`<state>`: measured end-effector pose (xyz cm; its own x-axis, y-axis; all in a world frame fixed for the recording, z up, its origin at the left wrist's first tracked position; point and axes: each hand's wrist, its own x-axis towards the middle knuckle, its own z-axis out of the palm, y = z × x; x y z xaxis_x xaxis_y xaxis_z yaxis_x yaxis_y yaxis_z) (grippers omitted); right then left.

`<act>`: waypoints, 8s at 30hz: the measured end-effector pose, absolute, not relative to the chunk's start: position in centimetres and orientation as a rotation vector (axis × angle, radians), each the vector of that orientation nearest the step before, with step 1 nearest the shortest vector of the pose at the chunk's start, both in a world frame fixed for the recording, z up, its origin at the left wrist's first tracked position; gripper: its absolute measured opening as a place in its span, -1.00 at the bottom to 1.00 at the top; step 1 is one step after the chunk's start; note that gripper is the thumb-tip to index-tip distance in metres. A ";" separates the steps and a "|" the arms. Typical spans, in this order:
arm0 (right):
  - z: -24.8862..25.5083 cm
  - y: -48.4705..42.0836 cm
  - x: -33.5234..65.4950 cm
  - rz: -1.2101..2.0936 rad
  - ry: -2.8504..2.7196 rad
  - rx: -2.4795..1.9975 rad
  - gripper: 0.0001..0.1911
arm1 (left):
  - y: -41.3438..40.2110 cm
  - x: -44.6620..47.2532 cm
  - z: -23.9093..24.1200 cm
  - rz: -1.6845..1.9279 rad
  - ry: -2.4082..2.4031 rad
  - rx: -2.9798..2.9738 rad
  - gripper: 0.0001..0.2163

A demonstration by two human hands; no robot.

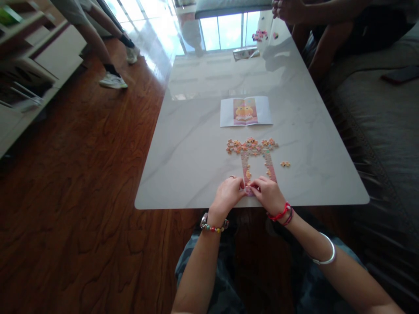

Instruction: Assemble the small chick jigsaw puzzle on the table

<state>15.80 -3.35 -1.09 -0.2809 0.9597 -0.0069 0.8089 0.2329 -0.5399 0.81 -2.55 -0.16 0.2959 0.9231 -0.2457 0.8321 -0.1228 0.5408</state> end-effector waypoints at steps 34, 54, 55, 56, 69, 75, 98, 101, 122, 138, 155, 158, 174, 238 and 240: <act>-0.6 -5.1 15.2 0.214 -2.469 -1.547 -0.72 | -1.8 1.0 -0.4 0.288 1.628 1.981 -0.89; 0.1 -5.6 16.2 0.089 -2.701 -1.324 -0.80 | -2.2 1.2 -0.2 0.270 1.649 1.953 -0.86; 0.1 -5.6 16.2 0.106 -2.682 -1.332 -0.80 | -2.2 1.2 -0.1 0.277 1.635 1.958 -0.85; 0.1 -5.6 16.2 0.124 -2.663 -1.337 -0.80 | -2.2 1.2 -0.1 0.281 1.622 1.960 -0.85; -0.1 -4.8 16.9 0.282 -2.547 -1.305 -0.77 | -2.2 1.5 0.4 0.205 1.663 1.922 -0.87; -0.2 -4.3 17.3 0.232 -2.609 -1.279 -0.76 | -2.2 1.6 0.4 0.179 1.668 1.906 -0.87; -0.6 -3.1 18.9 0.342 -2.382 -1.211 -0.76 | -1.8 1.6 0.4 0.160 1.677 1.883 -0.87; -0.7 -1.7 21.2 0.398 -2.089 -1.388 -0.75 | -1.8 1.5 0.4 0.181 1.643 1.910 -0.89; -1.7 -0.2 23.5 0.549 -2.428 -1.403 -0.42 | -1.5 2.1 0.7 -0.012 1.701 2.106 -0.42; -1.8 0.0 23.4 0.673 -2.432 -1.334 -0.31 | -1.8 2.4 1.4 -0.031 1.728 2.079 -0.48; -1.0 3.8 21.7 0.503 -2.560 -1.595 -0.25 | 0.7 1.2 1.1 -0.067 1.563 2.058 -0.13; -1.4 3.9 22.0 0.487 -2.526 -1.536 -0.30 | 0.7 1.1 0.6 -0.068 1.551 2.050 -0.14; -1.6 4.7 26.9 0.614 -2.271 -1.635 -0.98 | 1.5 -0.9 -0.1 0.183 1.735 2.012 -0.34; -1.2 13.1 20.4 0.381 -2.445 -1.662 -0.87 | 6.6 -0.5 -2.0 0.633 2.024 1.892 -0.84; -1.2 13.0 20.5 0.375 -2.421 -1.647 -0.87 | 6.5 -0.5 -2.1 0.633 2.027 1.887 -0.84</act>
<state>20.49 13.03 -1.19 -0.3652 0.9308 0.0139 0.8830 0.3511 -0.3115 -0.49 6.49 -2.06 -0.0926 0.9926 0.0784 0.8608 0.0403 0.5073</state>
